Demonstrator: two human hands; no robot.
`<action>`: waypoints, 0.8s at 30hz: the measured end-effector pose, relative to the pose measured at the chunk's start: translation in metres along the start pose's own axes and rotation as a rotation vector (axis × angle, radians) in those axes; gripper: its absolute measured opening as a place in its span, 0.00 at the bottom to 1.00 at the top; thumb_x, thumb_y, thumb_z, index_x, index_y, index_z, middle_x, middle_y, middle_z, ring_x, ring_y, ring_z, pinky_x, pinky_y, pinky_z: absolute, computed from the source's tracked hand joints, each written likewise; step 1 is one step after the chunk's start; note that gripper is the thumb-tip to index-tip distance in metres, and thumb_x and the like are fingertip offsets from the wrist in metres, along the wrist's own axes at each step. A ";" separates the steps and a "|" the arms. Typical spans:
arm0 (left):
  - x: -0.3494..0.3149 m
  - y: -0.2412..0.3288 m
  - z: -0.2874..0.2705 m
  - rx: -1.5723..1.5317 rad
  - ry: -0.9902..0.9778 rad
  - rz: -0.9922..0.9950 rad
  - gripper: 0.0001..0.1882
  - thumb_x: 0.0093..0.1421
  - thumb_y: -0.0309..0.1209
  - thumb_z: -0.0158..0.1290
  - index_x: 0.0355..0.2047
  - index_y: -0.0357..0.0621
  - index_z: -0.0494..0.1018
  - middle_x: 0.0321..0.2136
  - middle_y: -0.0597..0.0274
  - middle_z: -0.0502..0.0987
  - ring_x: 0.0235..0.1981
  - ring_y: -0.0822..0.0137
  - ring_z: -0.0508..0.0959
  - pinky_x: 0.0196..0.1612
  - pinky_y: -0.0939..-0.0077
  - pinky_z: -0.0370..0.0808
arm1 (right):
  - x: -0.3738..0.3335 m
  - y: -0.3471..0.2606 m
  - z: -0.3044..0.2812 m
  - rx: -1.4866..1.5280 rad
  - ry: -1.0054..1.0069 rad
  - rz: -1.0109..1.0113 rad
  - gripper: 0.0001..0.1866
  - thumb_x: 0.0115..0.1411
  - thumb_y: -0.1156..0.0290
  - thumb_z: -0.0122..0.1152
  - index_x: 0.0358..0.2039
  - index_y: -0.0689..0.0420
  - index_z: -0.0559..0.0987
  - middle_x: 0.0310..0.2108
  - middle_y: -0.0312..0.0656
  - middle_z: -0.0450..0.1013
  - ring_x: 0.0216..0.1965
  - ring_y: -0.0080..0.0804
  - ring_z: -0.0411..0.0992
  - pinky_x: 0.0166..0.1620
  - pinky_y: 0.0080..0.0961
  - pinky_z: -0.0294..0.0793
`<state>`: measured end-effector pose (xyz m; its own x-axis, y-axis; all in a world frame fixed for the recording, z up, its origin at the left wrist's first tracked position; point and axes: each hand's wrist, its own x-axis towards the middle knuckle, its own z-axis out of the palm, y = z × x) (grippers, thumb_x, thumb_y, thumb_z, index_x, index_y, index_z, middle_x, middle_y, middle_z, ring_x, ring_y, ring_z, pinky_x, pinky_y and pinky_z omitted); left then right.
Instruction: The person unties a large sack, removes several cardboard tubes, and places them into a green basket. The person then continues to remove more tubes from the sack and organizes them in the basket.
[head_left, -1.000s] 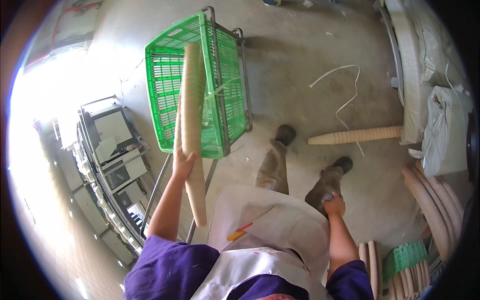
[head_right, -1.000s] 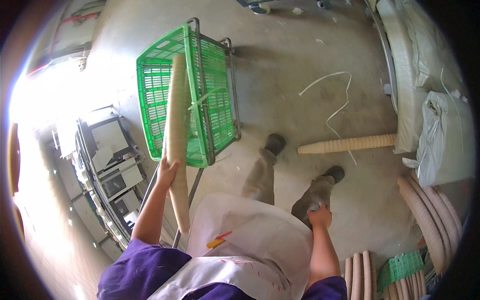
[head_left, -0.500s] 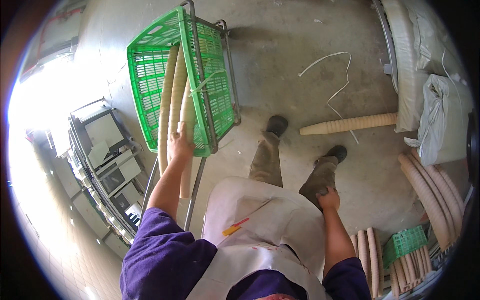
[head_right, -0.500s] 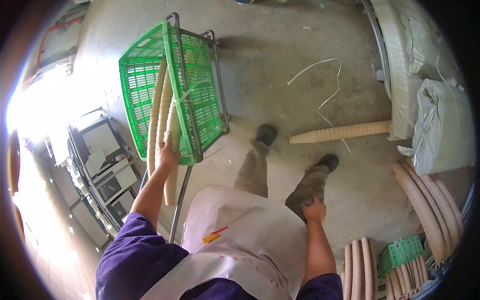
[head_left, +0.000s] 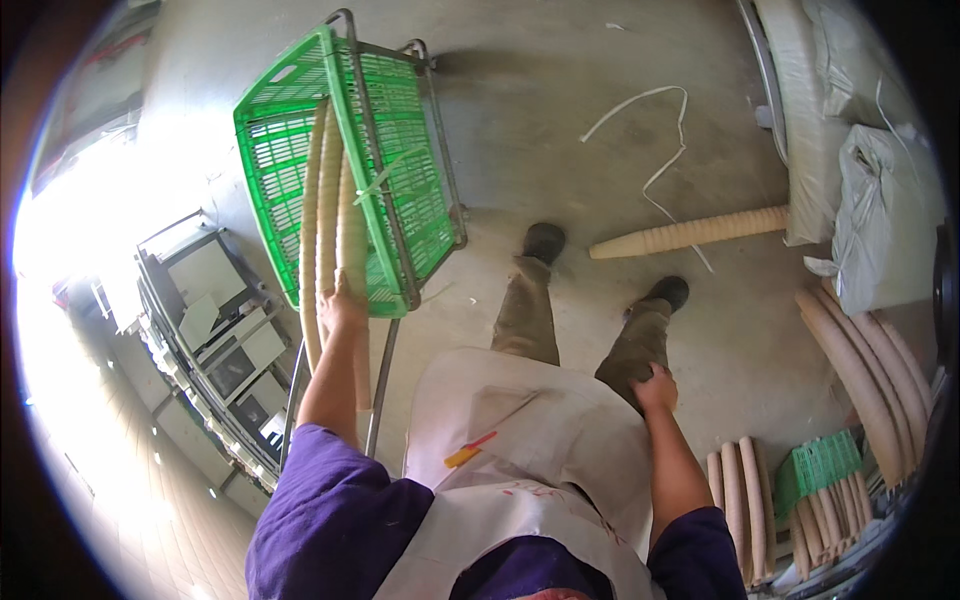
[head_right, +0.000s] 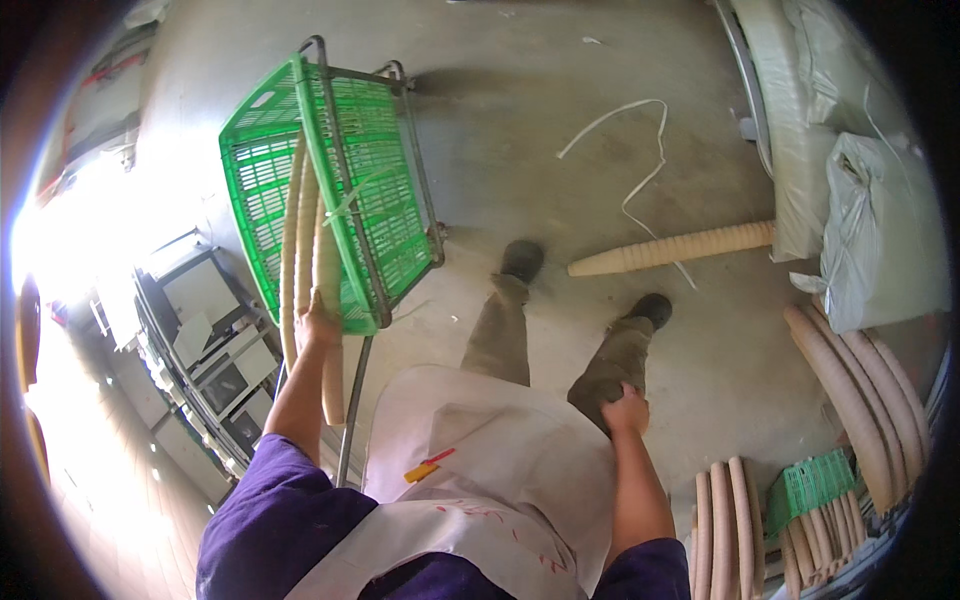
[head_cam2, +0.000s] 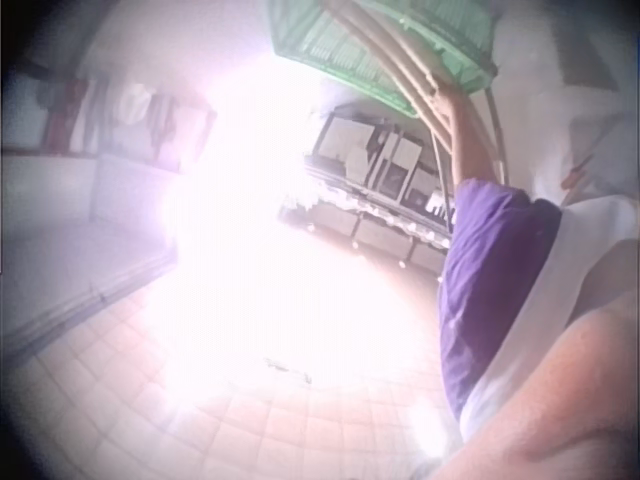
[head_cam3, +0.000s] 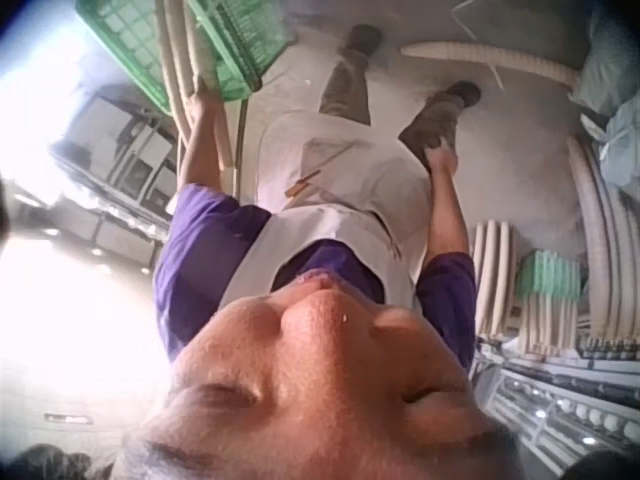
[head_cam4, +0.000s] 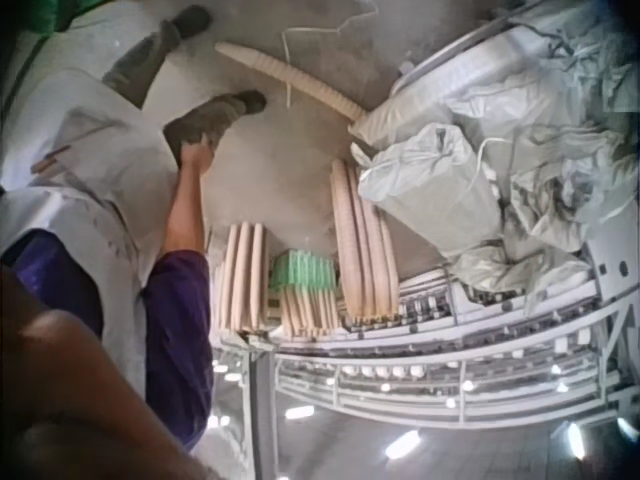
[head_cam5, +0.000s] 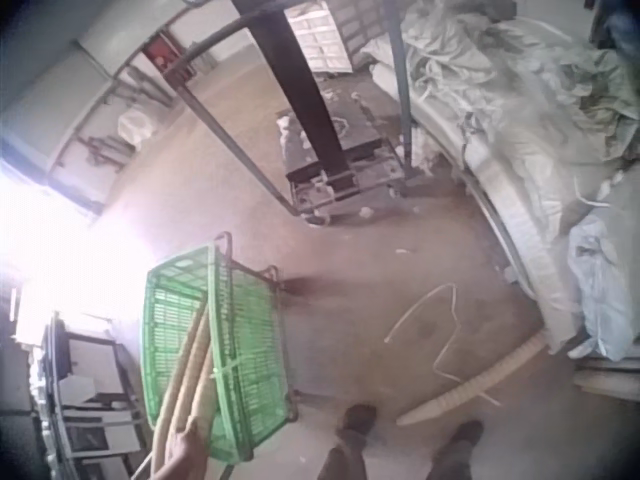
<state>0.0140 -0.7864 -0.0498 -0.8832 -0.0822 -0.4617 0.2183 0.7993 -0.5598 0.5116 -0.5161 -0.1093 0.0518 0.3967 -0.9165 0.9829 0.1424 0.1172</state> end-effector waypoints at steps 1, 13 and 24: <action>-0.001 0.006 -0.009 -0.002 0.120 0.009 0.42 0.46 0.38 0.58 0.62 0.64 0.53 0.48 0.53 0.65 0.51 0.53 0.65 0.53 0.59 0.64 | -0.001 0.000 -0.001 0.020 -0.012 -0.013 0.32 0.41 0.53 0.64 0.50 0.46 0.72 0.51 0.40 0.66 0.49 0.43 0.66 0.50 0.36 0.69; -0.113 0.372 0.072 -0.338 -0.048 1.093 0.31 0.48 0.35 0.56 0.52 0.43 0.61 0.48 0.49 0.65 0.51 0.50 0.65 0.53 0.57 0.63 | -0.012 0.018 0.010 0.167 0.108 -0.106 0.32 0.41 0.57 0.67 0.49 0.50 0.72 0.53 0.48 0.63 0.54 0.49 0.60 0.54 0.38 0.65; -0.215 0.688 0.262 0.077 -0.135 0.957 0.45 0.43 0.43 0.61 0.58 0.46 0.51 0.52 0.56 0.63 0.53 0.54 0.66 0.52 0.55 0.65 | -0.021 0.093 -0.019 0.444 0.318 -0.046 0.30 0.39 0.62 0.65 0.46 0.52 0.71 0.51 0.57 0.61 0.49 0.63 0.60 0.49 0.51 0.64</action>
<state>0.4627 -0.3743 -0.5162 -0.2633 0.5120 -0.8176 0.8509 0.5226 0.0532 0.5987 -0.4944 -0.0717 0.0183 0.6633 -0.7481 0.9666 -0.2030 -0.1564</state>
